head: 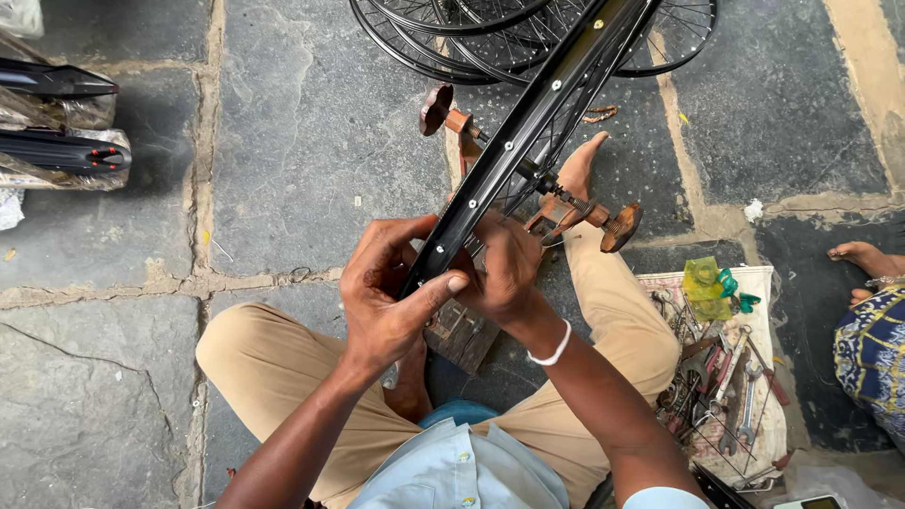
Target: The person threads spokes through a bicycle rim and fastens them to a central hub while sitting on the floor.
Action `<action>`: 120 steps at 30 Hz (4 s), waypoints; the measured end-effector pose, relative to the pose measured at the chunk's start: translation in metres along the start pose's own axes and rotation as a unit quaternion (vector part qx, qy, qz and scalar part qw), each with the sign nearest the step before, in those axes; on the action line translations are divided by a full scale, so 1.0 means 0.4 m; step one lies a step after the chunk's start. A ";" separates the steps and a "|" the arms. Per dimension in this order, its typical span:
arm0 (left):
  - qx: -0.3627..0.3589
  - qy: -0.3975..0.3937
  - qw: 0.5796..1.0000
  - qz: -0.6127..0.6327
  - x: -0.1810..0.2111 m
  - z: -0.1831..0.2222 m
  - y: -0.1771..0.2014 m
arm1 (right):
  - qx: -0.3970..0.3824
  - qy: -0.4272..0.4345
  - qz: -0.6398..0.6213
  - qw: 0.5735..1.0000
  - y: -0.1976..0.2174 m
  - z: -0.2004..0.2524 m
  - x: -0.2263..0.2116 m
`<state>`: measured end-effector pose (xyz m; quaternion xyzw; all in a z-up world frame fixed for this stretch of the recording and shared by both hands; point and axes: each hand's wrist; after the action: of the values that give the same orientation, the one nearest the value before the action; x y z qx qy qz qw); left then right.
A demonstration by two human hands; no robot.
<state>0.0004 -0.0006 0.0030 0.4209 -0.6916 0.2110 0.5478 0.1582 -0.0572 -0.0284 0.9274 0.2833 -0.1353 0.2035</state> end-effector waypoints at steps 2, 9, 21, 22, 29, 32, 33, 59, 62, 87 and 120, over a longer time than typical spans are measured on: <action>0.011 0.000 1.000 -0.002 0.006 -0.004 -0.003 | 0.020 0.033 -0.006 0.999 -0.005 -0.010 0.009; 0.009 0.009 1.000 0.019 0.030 -0.013 -0.014 | 0.001 -0.072 -0.080 0.994 0.037 -0.011 -0.011; 0.035 -0.059 0.990 0.121 0.011 -0.026 0.021 | 0.175 -0.215 -0.202 0.939 0.027 0.013 -0.046; 0.037 -0.062 0.990 0.120 0.006 -0.024 0.032 | 0.155 -0.121 -0.086 0.977 0.036 0.022 -0.058; -0.018 -0.085 0.996 -0.017 -0.026 0.021 0.023 | 0.049 -0.221 -0.104 0.969 0.000 0.089 -0.024; -0.004 -0.017 0.998 0.052 -0.024 0.018 0.008 | 0.011 -0.269 -0.391 0.880 0.041 0.030 -0.009; 0.002 -0.018 0.999 0.031 -0.023 0.022 0.007 | -0.058 -0.284 -0.403 0.868 0.072 0.008 -0.012; -0.074 -0.033 0.993 0.081 0.009 -0.027 0.018 | -0.191 -0.083 -0.059 0.976 0.118 -0.045 0.017; -0.064 0.027 0.986 0.153 -0.010 -0.016 0.007 | -0.421 -0.087 -0.145 0.891 0.171 -0.171 0.044; -0.021 0.013 0.992 0.122 0.012 -0.025 -0.006 | 0.197 -0.294 -0.291 0.889 -0.035 0.095 -0.020; -0.023 0.032 0.997 -0.073 0.108 -0.066 -0.012 | 0.076 -0.153 -0.168 0.971 0.004 0.036 -0.016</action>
<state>0.0174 0.0014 0.0509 0.4506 -0.6456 0.1681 0.5932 0.1522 -0.0678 -0.0383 0.8476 0.3889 -0.3292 0.1479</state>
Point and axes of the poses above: each hand's wrist, its own z-axis away from the middle knuckle, its own y-axis out of the back of the hand, x = y × z, and after that the axes turned 8 degrees about -z, right-handed
